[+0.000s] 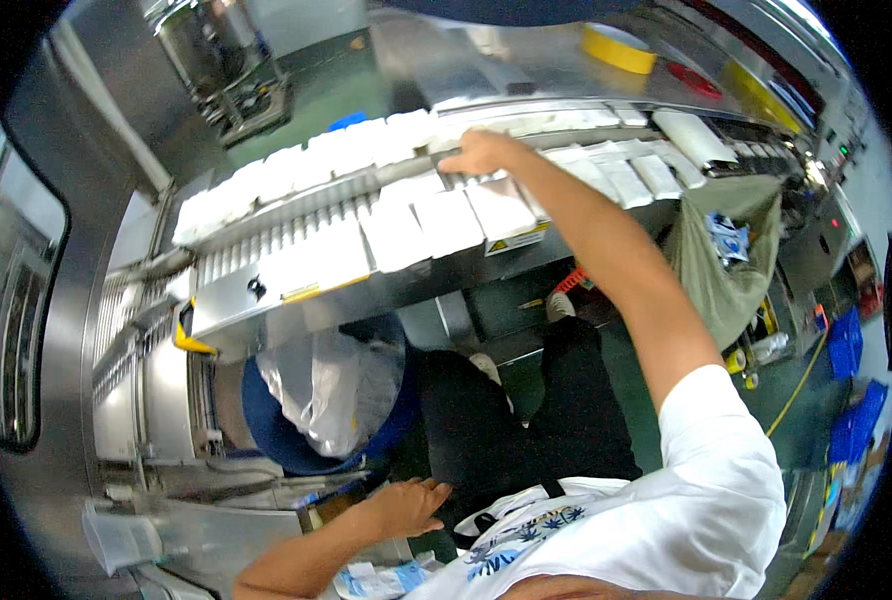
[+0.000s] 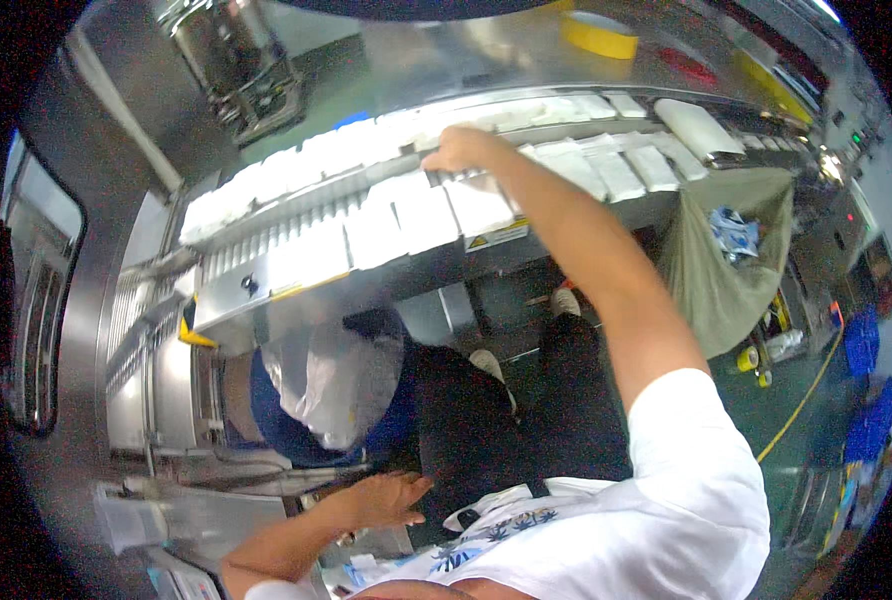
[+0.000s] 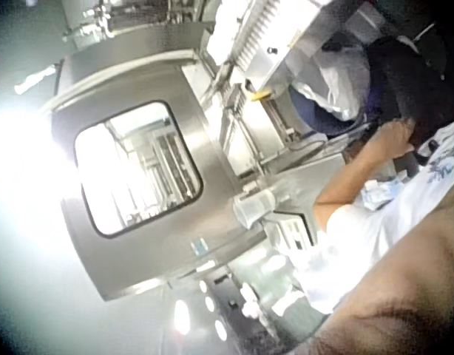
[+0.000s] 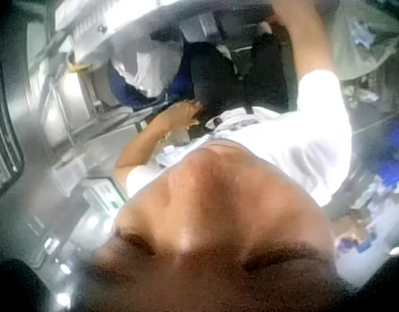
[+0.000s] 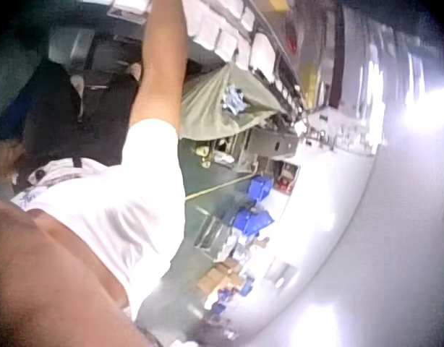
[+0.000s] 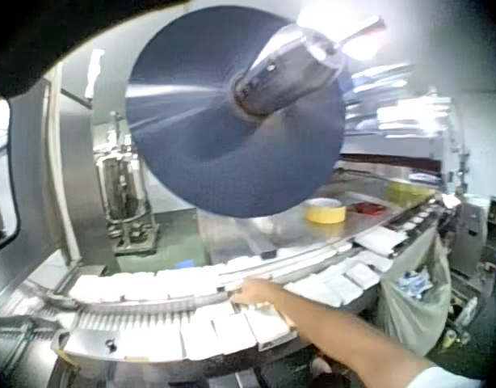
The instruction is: The person picks up white rectangular packages from a conveyor belt, inspects them by turning them over in their hands, and places them back on the belt. This process is repeated continuously throughout the video.
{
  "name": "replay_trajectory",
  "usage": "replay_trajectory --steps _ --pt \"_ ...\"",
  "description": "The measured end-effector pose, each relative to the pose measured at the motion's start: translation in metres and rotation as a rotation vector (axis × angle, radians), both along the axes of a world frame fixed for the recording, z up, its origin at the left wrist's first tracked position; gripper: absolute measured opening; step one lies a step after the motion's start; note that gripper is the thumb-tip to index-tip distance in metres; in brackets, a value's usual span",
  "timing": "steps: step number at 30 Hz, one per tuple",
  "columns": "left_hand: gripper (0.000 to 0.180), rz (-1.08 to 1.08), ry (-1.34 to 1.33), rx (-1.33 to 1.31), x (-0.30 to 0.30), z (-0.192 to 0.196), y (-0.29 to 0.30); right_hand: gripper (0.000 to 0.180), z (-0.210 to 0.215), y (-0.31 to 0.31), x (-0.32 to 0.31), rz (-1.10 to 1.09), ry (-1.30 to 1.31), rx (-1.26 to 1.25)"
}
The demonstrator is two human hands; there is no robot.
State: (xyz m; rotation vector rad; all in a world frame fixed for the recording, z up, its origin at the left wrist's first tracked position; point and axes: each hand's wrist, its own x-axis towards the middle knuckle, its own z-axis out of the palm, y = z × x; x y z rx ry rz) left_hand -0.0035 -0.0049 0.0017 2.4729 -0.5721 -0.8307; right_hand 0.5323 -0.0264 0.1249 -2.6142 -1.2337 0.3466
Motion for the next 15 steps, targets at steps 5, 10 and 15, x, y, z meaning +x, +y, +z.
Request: replay_trajectory --steps 5,10,15 --pt "0.069 0.068 0.016 -0.002 -0.003 0.001 0.005 0.067 -0.035 0.020 0.007 -0.156 -0.023 -0.095" --pt "0.070 0.063 0.057 -0.053 -0.006 -0.004 0.003 0.075 -0.037 0.006 0.024 -0.161 0.107 -0.097" --pt "0.074 -0.015 0.233 0.079 0.015 0.028 -0.006 0.075 -0.040 0.002 0.050 -0.240 0.265 -0.022"
